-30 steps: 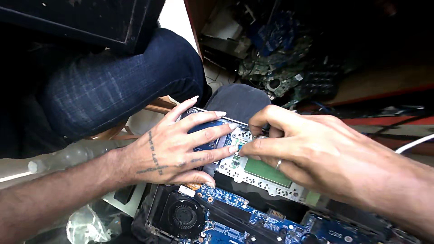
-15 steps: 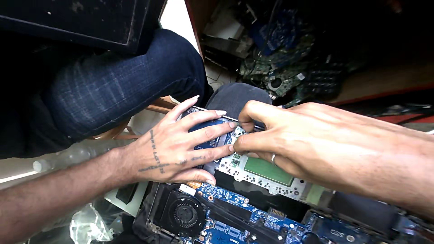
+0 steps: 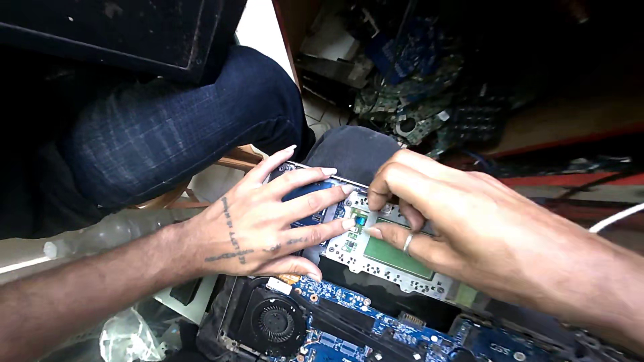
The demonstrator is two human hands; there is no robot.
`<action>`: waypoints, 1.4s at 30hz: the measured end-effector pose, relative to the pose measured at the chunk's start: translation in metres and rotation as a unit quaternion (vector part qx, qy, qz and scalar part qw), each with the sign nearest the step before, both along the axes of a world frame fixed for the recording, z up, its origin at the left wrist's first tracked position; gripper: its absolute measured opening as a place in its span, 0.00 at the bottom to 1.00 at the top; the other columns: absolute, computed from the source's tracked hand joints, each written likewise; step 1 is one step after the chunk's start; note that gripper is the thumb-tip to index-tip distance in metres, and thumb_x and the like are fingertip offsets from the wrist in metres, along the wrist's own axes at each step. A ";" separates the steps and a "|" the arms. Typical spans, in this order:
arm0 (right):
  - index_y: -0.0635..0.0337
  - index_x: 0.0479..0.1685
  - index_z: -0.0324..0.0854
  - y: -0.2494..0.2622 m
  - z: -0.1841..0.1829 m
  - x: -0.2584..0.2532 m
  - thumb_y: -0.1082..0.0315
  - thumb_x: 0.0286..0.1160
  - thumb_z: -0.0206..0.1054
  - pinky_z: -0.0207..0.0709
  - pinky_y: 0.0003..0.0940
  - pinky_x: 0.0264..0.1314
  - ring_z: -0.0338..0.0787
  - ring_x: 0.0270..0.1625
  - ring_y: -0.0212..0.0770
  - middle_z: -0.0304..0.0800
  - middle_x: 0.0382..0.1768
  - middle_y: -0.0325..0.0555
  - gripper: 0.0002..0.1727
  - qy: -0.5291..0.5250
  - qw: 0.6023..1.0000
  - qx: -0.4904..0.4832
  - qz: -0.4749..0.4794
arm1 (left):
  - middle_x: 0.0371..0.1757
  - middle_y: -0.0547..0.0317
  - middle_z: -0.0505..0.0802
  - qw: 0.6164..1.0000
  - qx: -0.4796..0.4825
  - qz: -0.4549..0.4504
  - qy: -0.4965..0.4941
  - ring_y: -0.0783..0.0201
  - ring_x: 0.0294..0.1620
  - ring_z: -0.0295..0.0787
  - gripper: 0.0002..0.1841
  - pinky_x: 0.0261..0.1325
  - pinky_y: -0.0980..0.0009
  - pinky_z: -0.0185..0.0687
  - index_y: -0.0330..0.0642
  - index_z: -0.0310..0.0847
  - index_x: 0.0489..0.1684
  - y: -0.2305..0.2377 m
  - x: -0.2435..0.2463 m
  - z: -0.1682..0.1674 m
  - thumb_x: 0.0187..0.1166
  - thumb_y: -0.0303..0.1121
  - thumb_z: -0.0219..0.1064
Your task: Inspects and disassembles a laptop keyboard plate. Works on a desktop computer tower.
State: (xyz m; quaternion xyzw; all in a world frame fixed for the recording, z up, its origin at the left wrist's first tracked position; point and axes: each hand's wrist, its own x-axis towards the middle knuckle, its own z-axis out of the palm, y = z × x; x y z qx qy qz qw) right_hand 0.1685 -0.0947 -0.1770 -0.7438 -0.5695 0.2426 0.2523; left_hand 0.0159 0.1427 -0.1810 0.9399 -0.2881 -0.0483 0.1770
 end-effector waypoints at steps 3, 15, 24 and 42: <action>0.47 0.49 0.81 0.004 0.008 -0.005 0.59 0.66 0.79 0.72 0.29 0.25 0.77 0.27 0.30 0.77 0.44 0.35 0.16 0.015 0.997 -0.071 -0.035 | 0.83 0.51 0.80 1.000 0.007 -0.004 0.003 0.42 0.88 0.67 0.30 0.86 0.30 0.52 0.59 0.83 0.74 -0.001 0.001 0.002 0.85 0.64 0.52; 0.46 0.52 0.77 0.014 0.018 -0.011 0.57 0.67 0.81 0.80 0.32 0.35 0.84 0.39 0.32 0.78 0.48 0.35 0.20 0.044 0.980 -0.174 -0.084 | 0.76 0.50 0.86 0.999 0.014 0.033 -0.020 0.42 0.84 0.72 0.22 0.85 0.29 0.55 0.55 0.89 0.65 -0.013 -0.001 0.006 0.87 0.53 0.57; 0.48 0.51 0.77 0.018 0.020 -0.010 0.57 0.66 0.82 0.80 0.32 0.36 0.84 0.38 0.33 0.77 0.47 0.37 0.21 0.047 0.977 -0.191 -0.085 | 0.75 0.50 0.86 0.999 0.017 0.041 -0.023 0.42 0.84 0.73 0.21 0.84 0.31 0.58 0.54 0.91 0.63 -0.017 -0.001 0.006 0.84 0.52 0.60; 0.48 0.48 0.77 0.020 0.018 -0.008 0.55 0.66 0.83 0.79 0.32 0.35 0.84 0.38 0.33 0.78 0.45 0.37 0.21 0.040 0.977 -0.195 -0.081 | 0.75 0.50 0.87 0.999 0.014 0.039 -0.028 0.42 0.84 0.73 0.20 0.85 0.31 0.58 0.53 0.91 0.63 -0.017 -0.001 0.004 0.85 0.51 0.59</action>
